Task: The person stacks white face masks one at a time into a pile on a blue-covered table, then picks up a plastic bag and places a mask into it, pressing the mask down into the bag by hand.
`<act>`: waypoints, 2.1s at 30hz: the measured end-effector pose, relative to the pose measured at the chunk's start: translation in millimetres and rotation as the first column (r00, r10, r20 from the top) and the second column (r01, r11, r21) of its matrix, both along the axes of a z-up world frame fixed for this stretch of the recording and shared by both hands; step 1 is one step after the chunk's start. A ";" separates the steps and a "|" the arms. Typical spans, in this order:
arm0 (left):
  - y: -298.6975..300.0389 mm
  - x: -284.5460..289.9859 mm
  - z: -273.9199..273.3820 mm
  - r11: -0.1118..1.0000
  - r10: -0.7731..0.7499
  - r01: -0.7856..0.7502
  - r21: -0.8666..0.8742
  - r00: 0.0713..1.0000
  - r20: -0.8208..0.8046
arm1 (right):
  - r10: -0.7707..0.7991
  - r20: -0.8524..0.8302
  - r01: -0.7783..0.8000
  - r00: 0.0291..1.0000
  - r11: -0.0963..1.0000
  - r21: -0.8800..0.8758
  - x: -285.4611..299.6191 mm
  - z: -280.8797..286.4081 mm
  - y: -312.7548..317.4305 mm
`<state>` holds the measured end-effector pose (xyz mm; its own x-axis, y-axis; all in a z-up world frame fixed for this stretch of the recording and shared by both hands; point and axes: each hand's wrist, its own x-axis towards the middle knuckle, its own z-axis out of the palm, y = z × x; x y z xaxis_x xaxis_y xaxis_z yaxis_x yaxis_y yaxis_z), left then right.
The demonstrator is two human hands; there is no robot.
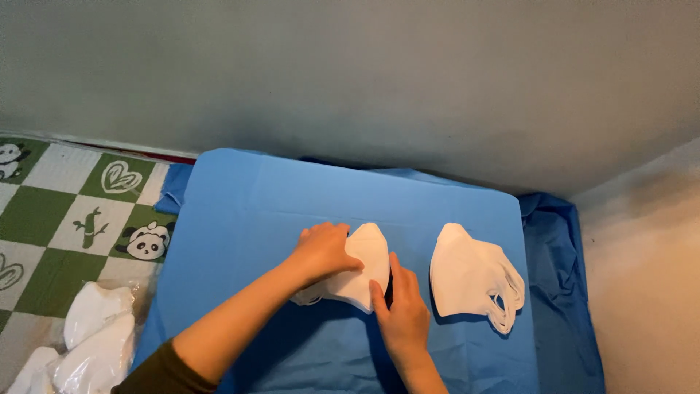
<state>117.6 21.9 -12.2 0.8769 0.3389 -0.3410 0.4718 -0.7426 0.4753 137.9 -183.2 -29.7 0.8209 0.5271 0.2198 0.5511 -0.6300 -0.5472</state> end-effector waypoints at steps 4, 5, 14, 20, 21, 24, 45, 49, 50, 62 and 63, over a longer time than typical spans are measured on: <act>-1.5 4.7 -3.9 0.996 0.059 -0.061 -0.066 0.998 -0.027 | -0.001 -0.037 0.001 0.999 1.000 0.006 0.6 1.9 -0.7; -1.9 4.8 -4.1 0.996 0.054 -0.056 -0.066 0.998 -0.040 | 0.004 -0.062 -0.006 0.998 1.000 -0.016 1.5 2.8 -0.9; -23.6 -37.9 3.7 0.998 -0.046 0.054 -0.018 0.951 0.306 | 0.108 -0.198 -0.080 0.974 0.987 0.143 -0.6 16.9 -8.2; -55.3 -87.6 32.5 0.971 -0.204 0.082 0.225 0.777 0.595 | 0.238 -0.115 -0.186 0.964 0.921 0.342 -23.4 14.9 -18.8; -57.7 -88.8 26.1 0.956 -0.217 0.041 0.289 0.764 0.608 | 0.276 -0.095 -0.227 0.956 0.907 0.356 -25.3 10.7 -17.9; -65.4 -91.5 30.3 0.940 -0.221 0.002 0.342 0.765 0.605 | 0.341 -0.127 -0.259 0.932 0.868 0.423 -32.1 9.2 -14.5; -92.0 -113.9 52.3 0.932 -0.241 -0.006 0.362 0.735 0.634 | 0.376 -0.058 -0.304 0.925 0.821 0.483 -65.0 44.2 -18.3; -92.1 -111.2 53.9 0.932 -0.239 -0.009 0.361 0.736 0.634 | 0.267 0.016 -0.243 0.964 0.847 0.473 -62.2 43.1 -17.9; -92.4 -110.5 53.6 0.930 -0.240 -0.018 0.367 0.726 0.644 | 0.310 -0.026 -0.261 0.950 0.840 0.475 -62.4 43.2 -17.2; -88.5 -109.7 52.4 0.952 -0.201 -0.016 0.307 0.723 0.661 | 0.353 -0.413 -0.024 0.839 0.783 0.621 -57.6 42.9 -16.0; -88.4 -110.1 55.0 0.960 -0.183 -0.020 0.280 0.712 0.678 | 0.320 -0.508 0.040 0.800 0.816 0.577 -58.9 39.4 -16.5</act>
<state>7.4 -66.5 42.8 0.8568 0.2377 0.4575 0.0176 -0.9003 0.4350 79.0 -199.7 9.7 0.8095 0.5865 0.0279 0.0879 -0.0740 -0.9934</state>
